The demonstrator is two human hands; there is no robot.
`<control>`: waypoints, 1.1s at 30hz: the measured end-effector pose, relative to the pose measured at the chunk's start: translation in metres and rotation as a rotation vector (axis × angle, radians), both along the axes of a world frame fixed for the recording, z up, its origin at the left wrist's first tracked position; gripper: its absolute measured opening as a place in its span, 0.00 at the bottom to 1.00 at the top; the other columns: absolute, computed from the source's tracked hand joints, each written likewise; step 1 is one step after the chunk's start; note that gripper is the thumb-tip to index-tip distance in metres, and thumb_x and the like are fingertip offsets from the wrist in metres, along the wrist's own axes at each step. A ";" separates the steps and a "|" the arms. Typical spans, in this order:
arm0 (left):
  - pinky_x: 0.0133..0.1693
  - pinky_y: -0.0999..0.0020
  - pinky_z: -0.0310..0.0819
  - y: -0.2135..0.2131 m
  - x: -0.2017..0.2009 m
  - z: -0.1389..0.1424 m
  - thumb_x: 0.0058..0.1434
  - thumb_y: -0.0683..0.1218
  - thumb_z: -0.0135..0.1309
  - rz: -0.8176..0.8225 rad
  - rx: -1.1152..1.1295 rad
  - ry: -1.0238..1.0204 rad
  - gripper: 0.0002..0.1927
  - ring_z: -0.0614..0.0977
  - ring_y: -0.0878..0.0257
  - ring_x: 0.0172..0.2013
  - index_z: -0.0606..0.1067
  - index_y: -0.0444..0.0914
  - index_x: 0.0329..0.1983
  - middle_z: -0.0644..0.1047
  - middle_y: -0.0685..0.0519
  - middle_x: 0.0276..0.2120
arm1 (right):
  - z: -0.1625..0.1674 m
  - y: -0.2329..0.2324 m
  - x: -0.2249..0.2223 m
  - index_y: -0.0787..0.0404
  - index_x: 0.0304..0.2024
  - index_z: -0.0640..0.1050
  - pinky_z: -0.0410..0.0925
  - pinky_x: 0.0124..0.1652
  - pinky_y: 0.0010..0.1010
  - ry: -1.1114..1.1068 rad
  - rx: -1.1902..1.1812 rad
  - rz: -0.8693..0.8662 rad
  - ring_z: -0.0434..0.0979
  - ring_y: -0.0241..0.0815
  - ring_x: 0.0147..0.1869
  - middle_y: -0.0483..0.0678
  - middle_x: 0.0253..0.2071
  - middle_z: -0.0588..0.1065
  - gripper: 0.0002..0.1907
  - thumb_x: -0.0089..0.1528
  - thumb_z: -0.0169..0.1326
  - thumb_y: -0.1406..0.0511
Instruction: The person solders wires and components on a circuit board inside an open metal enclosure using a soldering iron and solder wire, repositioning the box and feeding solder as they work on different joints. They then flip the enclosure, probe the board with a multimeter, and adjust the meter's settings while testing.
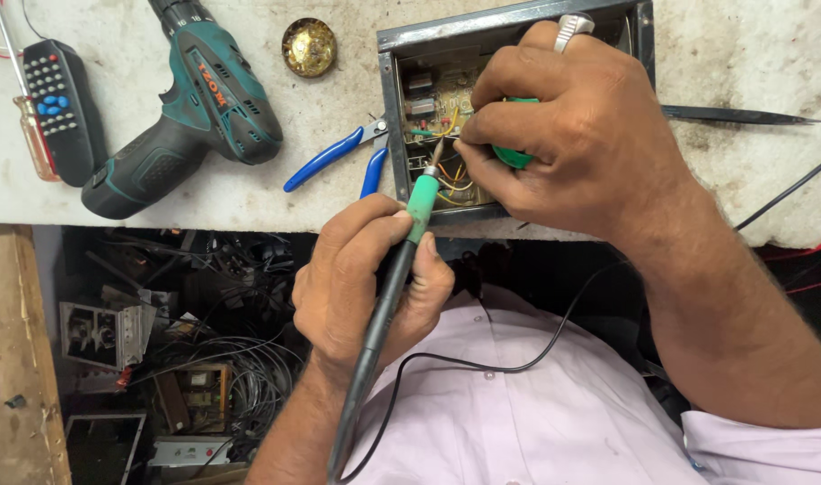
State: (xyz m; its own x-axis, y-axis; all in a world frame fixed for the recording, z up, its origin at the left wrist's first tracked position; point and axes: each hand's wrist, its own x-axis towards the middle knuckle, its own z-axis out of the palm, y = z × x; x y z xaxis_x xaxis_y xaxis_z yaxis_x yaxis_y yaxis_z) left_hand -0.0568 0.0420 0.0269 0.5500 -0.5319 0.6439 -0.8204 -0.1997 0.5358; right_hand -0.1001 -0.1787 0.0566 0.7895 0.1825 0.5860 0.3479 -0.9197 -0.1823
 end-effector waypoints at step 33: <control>0.40 0.70 0.85 0.001 0.000 -0.003 0.66 0.39 0.64 0.021 0.004 0.001 0.16 0.86 0.58 0.39 0.72 0.34 0.52 0.79 0.45 0.47 | -0.015 -0.010 -0.012 0.63 0.34 0.82 0.67 0.38 0.29 -0.024 0.188 -0.135 0.76 0.39 0.39 0.46 0.37 0.77 0.04 0.60 0.67 0.73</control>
